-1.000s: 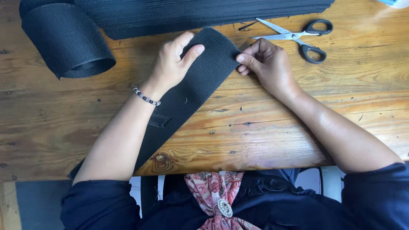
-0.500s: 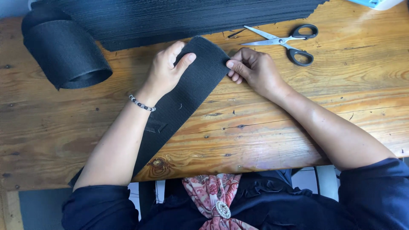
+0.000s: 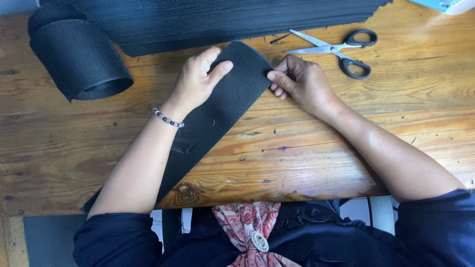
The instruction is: Cutting a strip of black material into a specific shape using scissors
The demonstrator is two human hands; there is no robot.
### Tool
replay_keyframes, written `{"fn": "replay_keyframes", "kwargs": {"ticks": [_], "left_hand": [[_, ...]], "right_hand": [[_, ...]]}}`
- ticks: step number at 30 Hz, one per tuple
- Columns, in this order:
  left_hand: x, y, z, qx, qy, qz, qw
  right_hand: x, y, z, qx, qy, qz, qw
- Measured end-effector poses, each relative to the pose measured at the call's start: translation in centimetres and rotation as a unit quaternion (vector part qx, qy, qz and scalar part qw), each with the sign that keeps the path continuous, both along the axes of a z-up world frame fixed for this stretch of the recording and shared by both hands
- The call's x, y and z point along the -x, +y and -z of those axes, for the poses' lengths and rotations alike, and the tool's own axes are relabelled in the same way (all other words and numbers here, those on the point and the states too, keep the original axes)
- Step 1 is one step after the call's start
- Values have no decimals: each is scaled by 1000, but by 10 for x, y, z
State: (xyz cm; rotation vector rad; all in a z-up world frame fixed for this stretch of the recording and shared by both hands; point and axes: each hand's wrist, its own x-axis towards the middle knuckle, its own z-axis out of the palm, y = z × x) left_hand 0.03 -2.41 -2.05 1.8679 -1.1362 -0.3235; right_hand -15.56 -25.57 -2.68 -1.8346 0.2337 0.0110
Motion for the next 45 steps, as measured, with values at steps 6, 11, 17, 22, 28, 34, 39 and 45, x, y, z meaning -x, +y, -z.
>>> {"fn": "replay_keyframes", "kwargs": {"ticks": [6,11,17,22,28,34,39,45], "left_hand": [[-1,0,-5,10,3,6,1000],[0,-1,-2,6,21,16,1000],[-1,0,-6,5,16,23,1000],[-1,0,-4,-1,-2,18,1000],[1,0,-4,5,5,18,1000],[-2,1,3,-3,-8,6,1000],[0,1,-1,-1,-7,12,1000],[0,1,-1,-10,-10,6,1000]], "right_hand": [[-2,-5,-2,-62,0,-24,998],[-4,-17,-10,-125,38,-66,989],[-7,-25,-15,-162,64,-90,981],[-6,-26,-15,-181,71,-91,977],[-3,-22,-12,-155,42,-107,981],[-2,-18,-9,-122,39,-92,988],[-3,-20,-3,-122,43,-98,987],[-3,-23,-17,-170,53,-111,978]]}}
